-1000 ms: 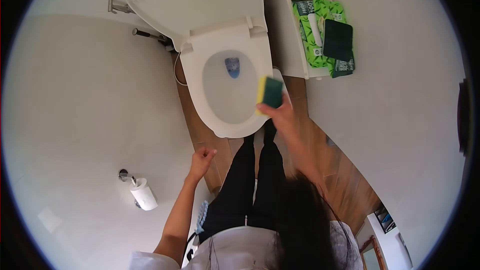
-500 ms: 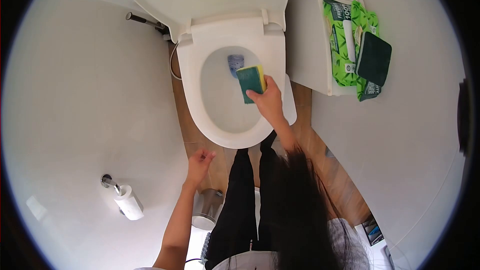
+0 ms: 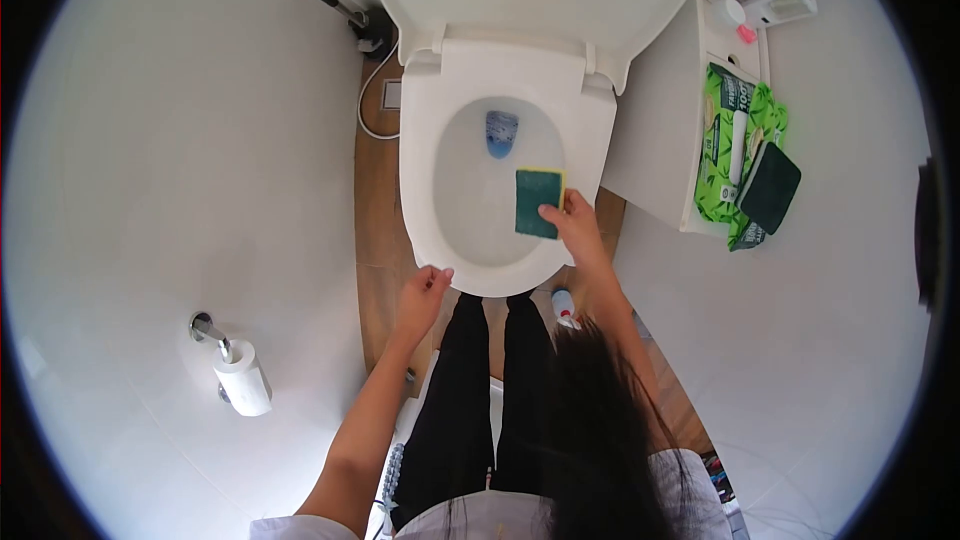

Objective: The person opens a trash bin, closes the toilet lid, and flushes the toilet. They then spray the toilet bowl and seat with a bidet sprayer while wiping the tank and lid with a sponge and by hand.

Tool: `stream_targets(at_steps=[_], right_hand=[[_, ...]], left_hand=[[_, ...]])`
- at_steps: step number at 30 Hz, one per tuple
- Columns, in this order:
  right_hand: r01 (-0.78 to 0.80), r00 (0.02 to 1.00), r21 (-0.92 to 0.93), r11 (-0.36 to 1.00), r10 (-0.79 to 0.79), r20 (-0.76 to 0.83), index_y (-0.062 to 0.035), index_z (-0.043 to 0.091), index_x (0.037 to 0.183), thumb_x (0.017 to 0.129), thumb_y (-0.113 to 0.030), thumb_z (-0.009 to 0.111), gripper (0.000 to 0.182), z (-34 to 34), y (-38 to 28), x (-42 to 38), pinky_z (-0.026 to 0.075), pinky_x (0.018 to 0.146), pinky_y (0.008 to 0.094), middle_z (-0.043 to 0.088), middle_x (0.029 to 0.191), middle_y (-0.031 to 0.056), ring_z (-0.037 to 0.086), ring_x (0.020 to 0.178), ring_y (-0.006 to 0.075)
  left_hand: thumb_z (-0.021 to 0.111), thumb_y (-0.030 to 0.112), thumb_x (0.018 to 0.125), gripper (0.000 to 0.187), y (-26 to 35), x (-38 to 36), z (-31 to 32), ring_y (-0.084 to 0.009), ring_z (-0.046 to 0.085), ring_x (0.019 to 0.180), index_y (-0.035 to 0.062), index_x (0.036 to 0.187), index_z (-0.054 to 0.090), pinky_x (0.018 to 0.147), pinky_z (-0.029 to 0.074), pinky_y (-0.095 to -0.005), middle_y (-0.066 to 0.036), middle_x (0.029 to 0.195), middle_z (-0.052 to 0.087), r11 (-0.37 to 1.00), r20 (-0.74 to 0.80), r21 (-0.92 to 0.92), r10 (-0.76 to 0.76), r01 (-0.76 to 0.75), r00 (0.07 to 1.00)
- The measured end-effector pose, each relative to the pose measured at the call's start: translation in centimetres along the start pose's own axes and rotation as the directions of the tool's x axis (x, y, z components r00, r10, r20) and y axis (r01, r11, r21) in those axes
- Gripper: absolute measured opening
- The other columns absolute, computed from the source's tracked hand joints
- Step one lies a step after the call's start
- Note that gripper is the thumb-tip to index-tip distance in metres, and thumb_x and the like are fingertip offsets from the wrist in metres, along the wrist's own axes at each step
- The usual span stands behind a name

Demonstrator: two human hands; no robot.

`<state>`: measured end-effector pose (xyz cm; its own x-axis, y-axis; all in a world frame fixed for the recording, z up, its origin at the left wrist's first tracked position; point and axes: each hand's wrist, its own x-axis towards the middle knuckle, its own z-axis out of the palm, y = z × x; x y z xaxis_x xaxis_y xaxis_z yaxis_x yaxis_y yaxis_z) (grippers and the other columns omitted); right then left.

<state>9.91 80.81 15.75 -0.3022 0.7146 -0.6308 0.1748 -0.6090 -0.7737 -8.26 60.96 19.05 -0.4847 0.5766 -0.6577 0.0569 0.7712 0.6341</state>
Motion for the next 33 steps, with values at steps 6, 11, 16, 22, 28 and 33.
stream_targets(at_steps=[6, 11, 16, 22, 28, 33], right_hand=[[0.013, 0.998, 0.095, 0.995, -0.007, -0.063, 0.0029, 0.05, 0.107, 0.075, -0.007, 0.069, 0.039, 0.6, -1.4, -4.2, 0.045, 0.076, 0.0256, 0.06, 0.094, 0.0086, 0.057, 0.082, 0.0137], [0.474, 0.779, -0.04, 0.88, -0.44, -0.446, -0.0009, 0.047, 0.114, 0.077, -0.004, 0.068, 0.043, -4.0, -9.8, -8.8, 0.043, 0.079, 0.0238, 0.057, 0.099, 0.0071, 0.053, 0.089, 0.0114], [0.571, 0.394, -0.333, 0.75, -0.606, -0.691, -0.0002, 0.039, 0.121, 0.082, -0.006, 0.064, 0.046, -11.9, -16.4, -12.9, 0.043, 0.077, 0.024, 0.058, 0.098, 0.0088, 0.053, 0.089, 0.0121], [0.358, 0.382, -0.33, 0.873, -0.459, -0.802, 0.0005, 0.043, 0.115, 0.086, -0.02, 0.062, 0.041, -17.5, -17.8, -11.3, 0.041, 0.079, 0.0223, 0.06, 0.096, 0.0119, 0.053, 0.089, 0.0133], [0.301, 0.411, -0.44, 0.846, -0.532, -0.74, 0.0042, 0.047, 0.114, 0.087, -0.025, 0.061, 0.042, -21.2, -15.5, -7.4, 0.041, 0.084, 0.0285, 0.058, 0.099, 0.0125, 0.052, 0.092, 0.018], [0.234, 0.211, -0.719, 0.655, -0.756, -0.62, -0.0002, 0.047, 0.121, 0.09, -0.025, 0.056, 0.041, -16.7, -14.8, -11.5, 0.039, 0.089, 0.033, 0.051, 0.115, 0.0168, 0.05, 0.101, 0.0224]], left_hand=[[0.067, 0.028, 0.081, 0.03, 4.4, 3.3, 0.0, -0.0089, 0.049, 0.056, -0.0007, 0.076, 0.06, 0.053, 0.04, -0.0255, -0.004, 0.061, 0.056, 0.995, -0.059, -0.066, 0.073, -0.076, 0.996], [0.069, 0.025, 0.079, 0.026, 5.2, 5.5, -0.5, -0.0075, 0.046, 0.053, 0.0001, 0.076, 0.063, 0.049, 0.038, -0.024, -0.003, 0.059, 0.056, 0.982, -0.098, -0.114, 0.139, -0.15, 0.985], [0.065, 0.027, 0.083, 0.027, 6.8, 6.6, -0.7, -0.0059, 0.048, 0.056, 0.0017, 0.073, 0.063, 0.049, 0.041, -0.0213, 0.0, 0.064, 0.056, 0.981, -0.003, -0.167, 0.097, -0.097, 0.995], [0.052, 0.043, 0.09, 0.045, 7.0, 6.4, 0.1, -0.0068, 0.043, 0.053, 0.0021, 0.073, 0.061, 0.047, 0.039, -0.0238, 0.001, 0.057, 0.047, 0.995, 0.062, -0.094, 0.05, -0.044, 0.997], [0.043, 0.042, 0.093, 0.041, 4.3, 5.7, 2.4, -0.0093, 0.045, 0.055, 0.0027, 0.085, 0.051, 0.05, 0.045, -0.0253, 0.0, 0.064, 0.043, 0.995, 0.068, -0.096, 0.015, -0.009, 0.998], [0.051, 0.036, 0.089, 0.037, 1.3, 6.5, 4.3, -0.033, 0.06, 0.085, 0.0004, 0.097, 0.057, 0.075, 0.046, -0.0386, -0.019, 0.088, 0.063, 0.996, 0.014, 0.091, -0.004, 0.002, 1.0]])
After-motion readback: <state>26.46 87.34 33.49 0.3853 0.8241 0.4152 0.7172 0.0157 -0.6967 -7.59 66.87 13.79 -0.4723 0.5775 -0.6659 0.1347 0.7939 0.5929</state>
